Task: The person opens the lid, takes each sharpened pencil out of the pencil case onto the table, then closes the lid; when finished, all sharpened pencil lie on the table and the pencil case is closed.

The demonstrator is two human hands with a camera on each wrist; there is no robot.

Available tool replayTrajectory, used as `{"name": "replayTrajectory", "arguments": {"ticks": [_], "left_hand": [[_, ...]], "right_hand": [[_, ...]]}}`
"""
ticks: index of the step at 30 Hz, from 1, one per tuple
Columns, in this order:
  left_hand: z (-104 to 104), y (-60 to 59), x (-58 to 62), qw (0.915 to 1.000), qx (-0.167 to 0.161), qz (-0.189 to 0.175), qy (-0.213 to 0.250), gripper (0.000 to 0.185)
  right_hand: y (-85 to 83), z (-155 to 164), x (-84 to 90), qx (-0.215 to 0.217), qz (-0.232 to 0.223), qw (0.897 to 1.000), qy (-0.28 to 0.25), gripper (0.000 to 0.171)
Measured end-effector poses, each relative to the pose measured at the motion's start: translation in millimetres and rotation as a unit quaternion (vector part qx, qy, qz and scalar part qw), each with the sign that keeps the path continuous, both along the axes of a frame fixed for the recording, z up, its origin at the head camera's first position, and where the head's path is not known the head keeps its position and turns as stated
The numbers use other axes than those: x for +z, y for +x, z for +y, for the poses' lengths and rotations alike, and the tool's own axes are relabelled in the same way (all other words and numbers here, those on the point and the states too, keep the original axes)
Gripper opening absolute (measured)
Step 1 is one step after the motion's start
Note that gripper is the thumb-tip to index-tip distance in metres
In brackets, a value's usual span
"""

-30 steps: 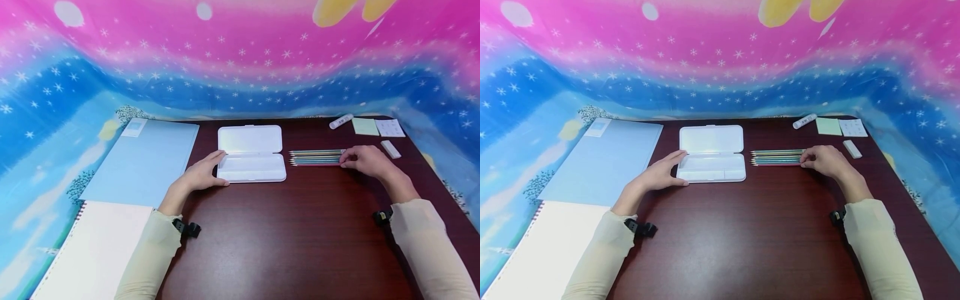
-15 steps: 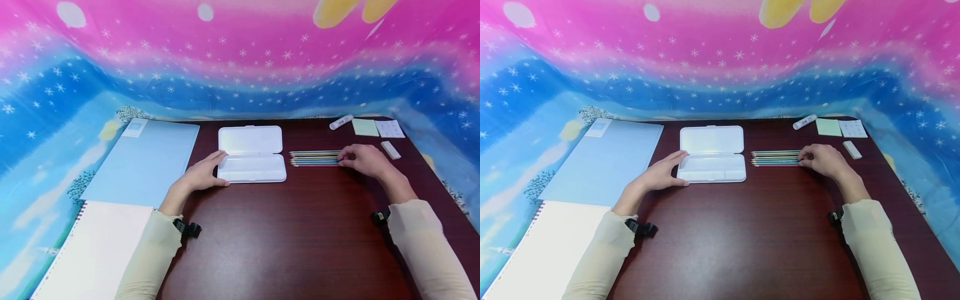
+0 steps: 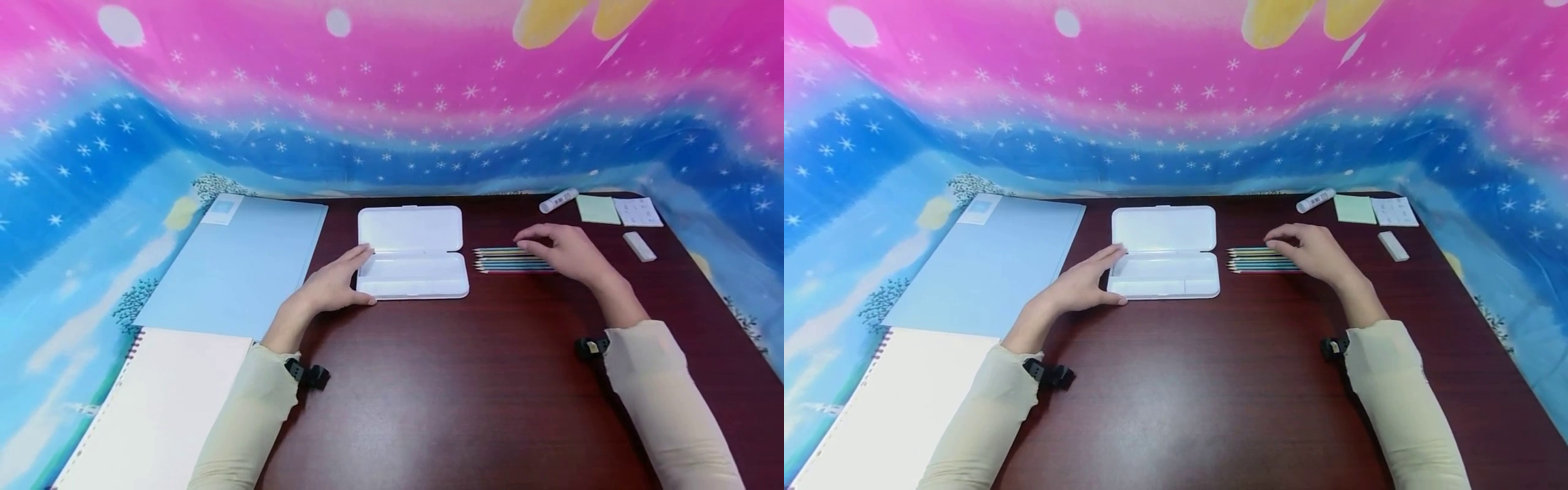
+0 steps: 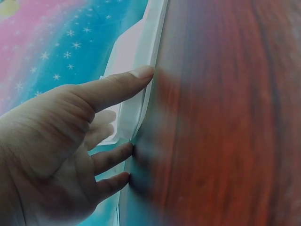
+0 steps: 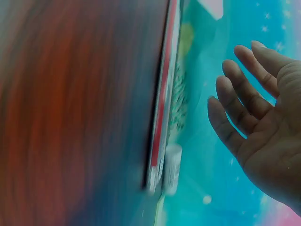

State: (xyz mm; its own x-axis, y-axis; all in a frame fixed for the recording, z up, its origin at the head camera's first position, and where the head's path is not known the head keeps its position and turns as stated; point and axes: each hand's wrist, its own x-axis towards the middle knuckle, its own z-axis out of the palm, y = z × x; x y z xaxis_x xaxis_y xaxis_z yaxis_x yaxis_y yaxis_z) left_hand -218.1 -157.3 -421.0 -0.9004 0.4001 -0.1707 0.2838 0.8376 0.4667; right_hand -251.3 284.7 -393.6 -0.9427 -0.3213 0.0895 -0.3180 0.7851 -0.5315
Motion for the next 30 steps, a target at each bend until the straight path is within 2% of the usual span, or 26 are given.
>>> {"name": "replayTrajectory", "arguments": {"ticks": [4, 8, 13, 16, 18, 22, 25, 28, 30], "left_hand": [[2, 0.9, 1.6, 0.9997, -0.001, 0.002, 0.022, 0.1], [5, 2.3, 2.5, 0.9992, 0.009, 0.004, 0.038, 0.114], [4, 2.4, 2.8, 0.9971, 0.063, 0.004, 0.041, 0.134], [2, 1.7, 1.9, 0.9949, 0.097, -0.011, 0.027, 0.13], [0, 0.9, 1.0, 0.9945, 0.102, -0.02, 0.016, 0.124], [-2, 0.5, 0.3, 0.9971, 0.069, -0.022, -0.02, 0.112], [-3, 1.4, 1.1, 0.9981, 0.041, -0.031, -0.034, 0.113], [-5, 2.2, 2.1, 0.9979, 0.031, -0.041, -0.038, 0.117], [-6, 2.3, 2.7, 0.998, 0.03, -0.035, -0.044, 0.117]], "right_hand": [[-1.8, -17, 2.8, -0.002, -0.002, 1.0, -0.026, 0.035], [-5.3, -34, 6.3, -0.019, -0.017, 0.999, -0.045, 0.042], [-13.5, -60, 9.1, -0.037, -0.041, 0.996, -0.072, 0.048], [-20.0, -77, 8.5, -0.037, -0.065, 0.994, -0.075, 0.052], [-24.3, -89, 7.1, -0.038, -0.082, 0.993, -0.07, 0.056], [-31.2, -105, 2.3, -0.048, -0.115, 0.99, -0.063, 0.062], [-33.7, -112, -0.6, -0.056, -0.135, 0.987, -0.071, 0.063], [-34.6, -115, -2.2, -0.064, -0.142, 0.984, -0.09, 0.064], [-34.8, -116, -3.0, -0.069, -0.144, 0.981, -0.114, 0.064]]}}
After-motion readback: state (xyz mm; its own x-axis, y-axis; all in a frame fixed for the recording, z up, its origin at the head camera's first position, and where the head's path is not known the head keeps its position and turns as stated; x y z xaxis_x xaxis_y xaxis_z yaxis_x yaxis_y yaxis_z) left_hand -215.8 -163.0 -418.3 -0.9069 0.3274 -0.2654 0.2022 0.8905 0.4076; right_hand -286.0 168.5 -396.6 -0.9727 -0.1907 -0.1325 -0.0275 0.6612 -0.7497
